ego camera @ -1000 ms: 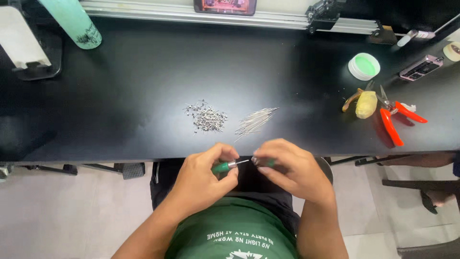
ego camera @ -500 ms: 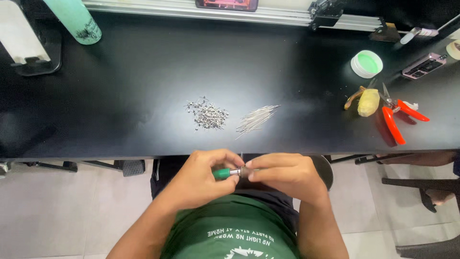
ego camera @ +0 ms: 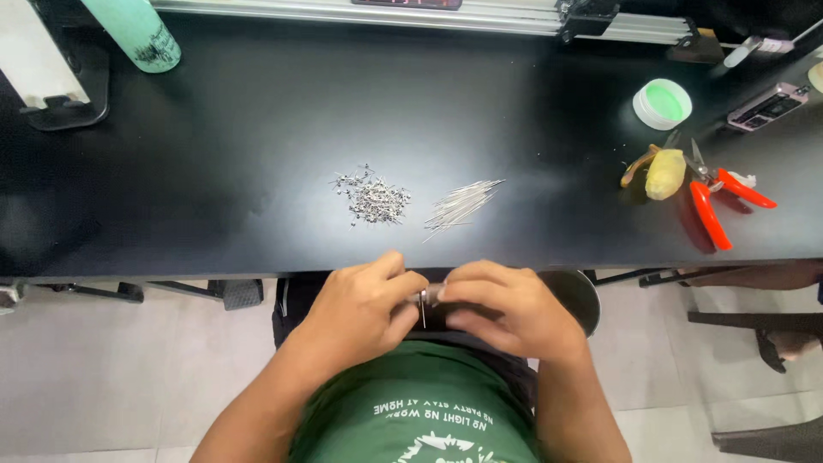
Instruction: The person repeatedly picks up small metal fasteners and thin metal rods from a black table and inserts the rods into the fasteners using a green-handled tool. The person continues this repetitive assembly process throughout the clip.
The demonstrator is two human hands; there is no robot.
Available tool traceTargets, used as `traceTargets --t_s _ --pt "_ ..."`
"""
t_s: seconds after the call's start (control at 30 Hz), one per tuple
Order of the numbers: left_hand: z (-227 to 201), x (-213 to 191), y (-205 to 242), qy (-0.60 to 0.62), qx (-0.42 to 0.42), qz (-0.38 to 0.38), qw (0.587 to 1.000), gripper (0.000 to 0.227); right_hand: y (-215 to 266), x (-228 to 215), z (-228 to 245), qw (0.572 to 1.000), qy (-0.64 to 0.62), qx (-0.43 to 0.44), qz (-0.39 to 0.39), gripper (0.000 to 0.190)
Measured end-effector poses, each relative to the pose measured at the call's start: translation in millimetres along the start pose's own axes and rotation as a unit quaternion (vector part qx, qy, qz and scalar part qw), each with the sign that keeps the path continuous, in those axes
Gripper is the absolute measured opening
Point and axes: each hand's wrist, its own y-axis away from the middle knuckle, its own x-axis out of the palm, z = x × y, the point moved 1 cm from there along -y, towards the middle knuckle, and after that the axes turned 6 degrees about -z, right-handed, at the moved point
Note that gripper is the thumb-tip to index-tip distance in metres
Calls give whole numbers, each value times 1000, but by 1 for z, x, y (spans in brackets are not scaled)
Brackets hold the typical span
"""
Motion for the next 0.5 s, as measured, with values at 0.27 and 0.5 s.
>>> traceTargets --t_s 0.27,0.5 --pt "-5 -2 -7 -4 22 -15 1000 22 -2 9 -6 992 33 117 -44 35" --pt "-5 0 -6 39 -13 -24 999 41 -8 11 -1 996 32 54 -57 28"
